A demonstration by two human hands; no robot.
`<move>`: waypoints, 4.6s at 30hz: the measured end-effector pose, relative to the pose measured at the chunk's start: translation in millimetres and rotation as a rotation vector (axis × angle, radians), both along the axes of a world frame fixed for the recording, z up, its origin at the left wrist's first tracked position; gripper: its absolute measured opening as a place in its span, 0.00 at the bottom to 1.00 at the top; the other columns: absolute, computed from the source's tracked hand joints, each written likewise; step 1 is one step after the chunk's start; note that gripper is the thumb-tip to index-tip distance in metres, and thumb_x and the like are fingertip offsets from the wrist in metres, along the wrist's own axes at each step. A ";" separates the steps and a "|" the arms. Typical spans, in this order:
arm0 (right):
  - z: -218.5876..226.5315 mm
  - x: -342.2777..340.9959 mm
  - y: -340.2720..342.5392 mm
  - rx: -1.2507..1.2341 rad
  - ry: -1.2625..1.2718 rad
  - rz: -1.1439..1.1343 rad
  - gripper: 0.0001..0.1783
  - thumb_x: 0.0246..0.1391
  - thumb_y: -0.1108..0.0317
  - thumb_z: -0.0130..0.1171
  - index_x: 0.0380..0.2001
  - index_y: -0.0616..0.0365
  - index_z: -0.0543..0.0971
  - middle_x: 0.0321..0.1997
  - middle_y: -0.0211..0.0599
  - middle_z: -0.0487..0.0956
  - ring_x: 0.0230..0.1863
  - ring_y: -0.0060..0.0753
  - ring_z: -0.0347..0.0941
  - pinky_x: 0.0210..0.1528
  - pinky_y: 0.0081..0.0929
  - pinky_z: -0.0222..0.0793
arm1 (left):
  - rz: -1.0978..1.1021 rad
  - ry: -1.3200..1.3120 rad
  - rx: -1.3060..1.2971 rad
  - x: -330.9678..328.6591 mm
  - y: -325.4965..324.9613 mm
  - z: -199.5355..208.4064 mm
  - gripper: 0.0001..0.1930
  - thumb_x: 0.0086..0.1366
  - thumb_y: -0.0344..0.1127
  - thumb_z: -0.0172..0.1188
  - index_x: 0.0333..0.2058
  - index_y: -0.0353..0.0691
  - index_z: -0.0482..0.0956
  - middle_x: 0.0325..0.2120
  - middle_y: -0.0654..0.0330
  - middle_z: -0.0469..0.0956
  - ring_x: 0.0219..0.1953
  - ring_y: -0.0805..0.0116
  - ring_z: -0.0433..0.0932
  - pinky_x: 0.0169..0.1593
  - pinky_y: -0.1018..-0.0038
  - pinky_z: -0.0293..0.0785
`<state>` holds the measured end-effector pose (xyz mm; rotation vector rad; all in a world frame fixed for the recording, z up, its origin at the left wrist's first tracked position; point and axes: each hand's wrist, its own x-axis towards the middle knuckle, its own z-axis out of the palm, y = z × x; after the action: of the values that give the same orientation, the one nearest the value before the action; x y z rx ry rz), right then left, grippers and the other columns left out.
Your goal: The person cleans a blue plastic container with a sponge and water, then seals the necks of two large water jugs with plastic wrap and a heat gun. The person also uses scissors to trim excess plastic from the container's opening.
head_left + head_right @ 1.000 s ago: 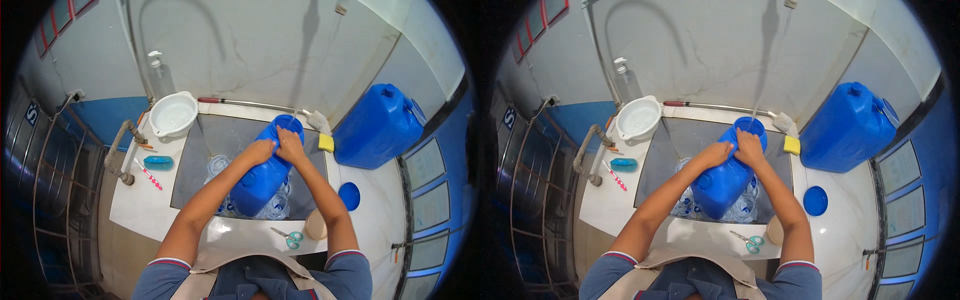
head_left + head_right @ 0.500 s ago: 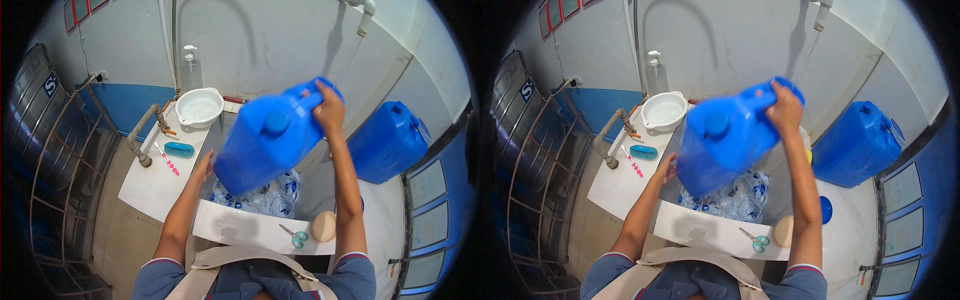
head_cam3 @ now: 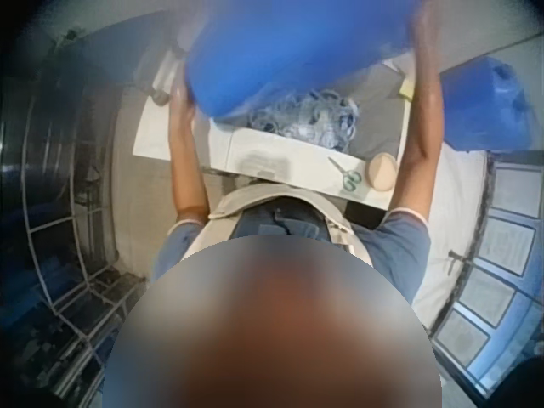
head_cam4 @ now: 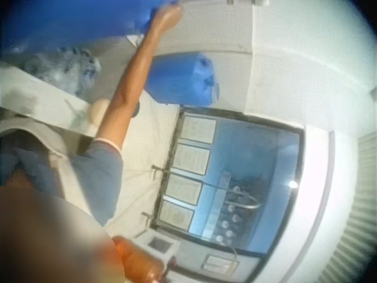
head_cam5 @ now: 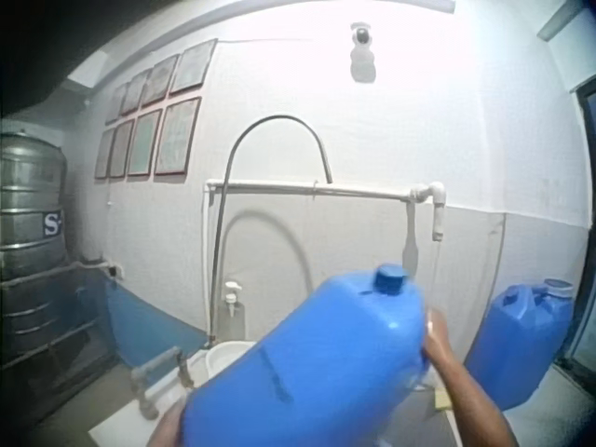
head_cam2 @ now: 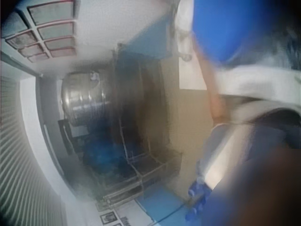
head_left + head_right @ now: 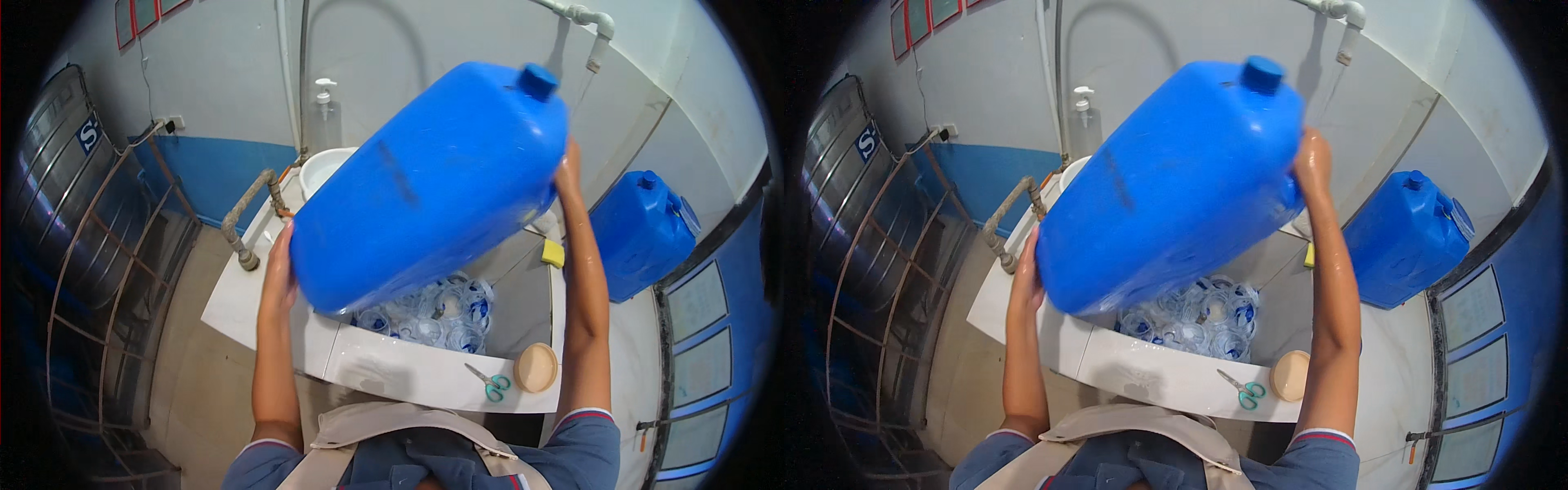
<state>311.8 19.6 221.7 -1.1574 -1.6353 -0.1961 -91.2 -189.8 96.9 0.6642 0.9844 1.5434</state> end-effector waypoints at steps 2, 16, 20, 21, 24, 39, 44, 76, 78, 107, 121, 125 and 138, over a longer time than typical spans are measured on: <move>6.0 37.1 21.6 -0.089 -0.139 -0.004 0.18 0.46 0.60 0.49 0.31 0.65 0.78 0.33 0.57 0.77 0.36 0.58 0.75 0.38 0.45 0.69 | -0.001 -0.075 0.048 12.5 20.5 -34.6 0.28 0.63 0.55 0.50 0.50 0.35 0.68 0.45 0.56 0.74 0.44 0.68 0.75 0.50 0.71 0.71; 8.3 34.7 34.3 -0.185 -0.037 0.056 0.26 0.45 0.50 0.53 0.32 0.68 0.78 0.33 0.59 0.77 0.37 0.59 0.75 0.38 0.43 0.70 | 0.001 -0.162 0.077 -1.8 40.8 -47.0 0.23 0.64 0.51 0.49 0.48 0.38 0.69 0.44 0.58 0.74 0.43 0.70 0.75 0.48 0.72 0.72; -4.4 2.7 21.1 -0.514 -0.335 -0.336 0.26 0.44 0.50 0.53 0.30 0.67 0.78 0.33 0.60 0.77 0.38 0.60 0.74 0.38 0.44 0.69 | -0.079 -0.328 -0.203 25.9 11.7 -87.8 0.20 0.63 0.48 0.52 0.47 0.40 0.69 0.41 0.60 0.76 0.41 0.71 0.75 0.46 0.74 0.74; -1.6 -21.2 4.7 -0.557 -0.363 -0.348 0.26 0.44 0.50 0.53 0.30 0.67 0.78 0.33 0.60 0.77 0.38 0.60 0.74 0.38 0.45 0.69 | -0.103 -0.345 -0.247 18.3 -6.2 -80.6 0.20 0.63 0.48 0.52 0.47 0.40 0.69 0.41 0.60 0.76 0.41 0.71 0.75 0.46 0.74 0.74; 15.1 -47.5 -16.2 -0.498 -0.277 -0.343 0.24 0.44 0.51 0.53 0.29 0.67 0.78 0.32 0.61 0.77 0.38 0.61 0.74 0.39 0.48 0.68 | -0.058 -0.173 -0.231 -24.5 -15.0 -48.5 0.24 0.65 0.53 0.46 0.47 0.37 0.70 0.37 0.56 0.79 0.34 0.71 0.80 0.34 0.78 0.80; 9.4 -31.5 -13.9 -0.477 -0.118 -0.336 0.26 0.40 0.52 0.55 0.27 0.69 0.79 0.32 0.63 0.76 0.36 0.62 0.74 0.39 0.47 0.68 | 0.023 -0.017 -0.176 -24.8 4.3 -4.8 0.25 0.64 0.53 0.47 0.45 0.35 0.71 0.39 0.55 0.76 0.39 0.68 0.77 0.45 0.68 0.74; 3.8 -8.7 16.2 -0.426 -0.086 -0.278 0.25 0.39 0.51 0.55 0.29 0.68 0.79 0.33 0.61 0.77 0.39 0.60 0.74 0.40 0.46 0.69 | -0.018 -0.069 -0.074 -4.3 51.8 -59.9 0.25 0.64 0.54 0.46 0.47 0.37 0.69 0.42 0.55 0.74 0.43 0.66 0.75 0.48 0.68 0.73; -364.0 -41.1 -70.0 0.130 -0.570 -0.367 0.22 0.54 0.57 0.45 0.44 0.65 0.72 0.44 0.51 0.75 0.44 0.47 0.73 0.47 0.39 0.67 | 0.405 -0.200 -0.196 -109.1 179.9 -125.2 0.04 0.58 0.28 0.52 0.32 0.38 0.68 0.18 0.60 0.66 0.16 0.71 0.66 0.23 0.78 0.73; -365.8 -35.1 -75.2 0.126 -0.583 -0.388 0.22 0.55 0.58 0.44 0.45 0.65 0.72 0.45 0.50 0.74 0.45 0.46 0.72 0.47 0.39 0.67 | 0.429 -0.204 -0.118 -113.8 185.1 -107.7 0.03 0.60 0.29 0.52 0.31 0.36 0.69 0.19 0.59 0.68 0.18 0.70 0.70 0.26 0.76 0.76; -354.4 -17.4 -87.6 -0.026 -0.398 -0.277 0.23 0.62 0.59 0.39 0.54 0.61 0.65 0.55 0.43 0.69 0.53 0.37 0.66 0.56 0.34 0.62 | 0.551 -0.152 -0.081 -148.5 200.6 -108.7 0.16 0.64 0.43 0.53 0.43 0.38 0.66 0.28 0.56 0.70 0.26 0.67 0.73 0.31 0.72 0.77; -340.5 -17.6 -91.4 -0.341 0.201 0.125 0.25 0.61 0.58 0.39 0.57 0.60 0.62 0.59 0.42 0.65 0.59 0.38 0.60 0.61 0.35 0.55 | 0.612 0.038 -0.117 -125.7 196.0 -109.1 0.19 0.64 0.47 0.52 0.43 0.37 0.66 0.28 0.56 0.70 0.25 0.67 0.73 0.29 0.74 0.75; -331.5 -16.8 -96.6 -0.380 0.297 0.181 0.25 0.61 0.57 0.39 0.58 0.59 0.61 0.60 0.42 0.63 0.60 0.38 0.58 0.62 0.35 0.53 | 0.568 0.160 -0.124 -126.6 188.6 -106.8 0.17 0.65 0.47 0.50 0.41 0.38 0.69 0.24 0.58 0.71 0.21 0.69 0.71 0.23 0.76 0.72; -343.0 -16.4 -78.6 -0.466 0.423 0.256 0.28 0.62 0.55 0.40 0.61 0.58 0.57 0.63 0.41 0.60 0.63 0.39 0.55 0.65 0.35 0.49 | 0.786 1.228 -0.013 -107.6 162.0 -106.7 0.22 0.63 0.40 0.47 0.51 0.31 0.66 0.40 0.45 0.71 0.46 0.48 0.66 0.52 0.63 0.61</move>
<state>295.4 -59.0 -121.3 -1.2120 -1.4613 0.5864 -198.8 -27.7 -9.7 1.3774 2.3754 1.7193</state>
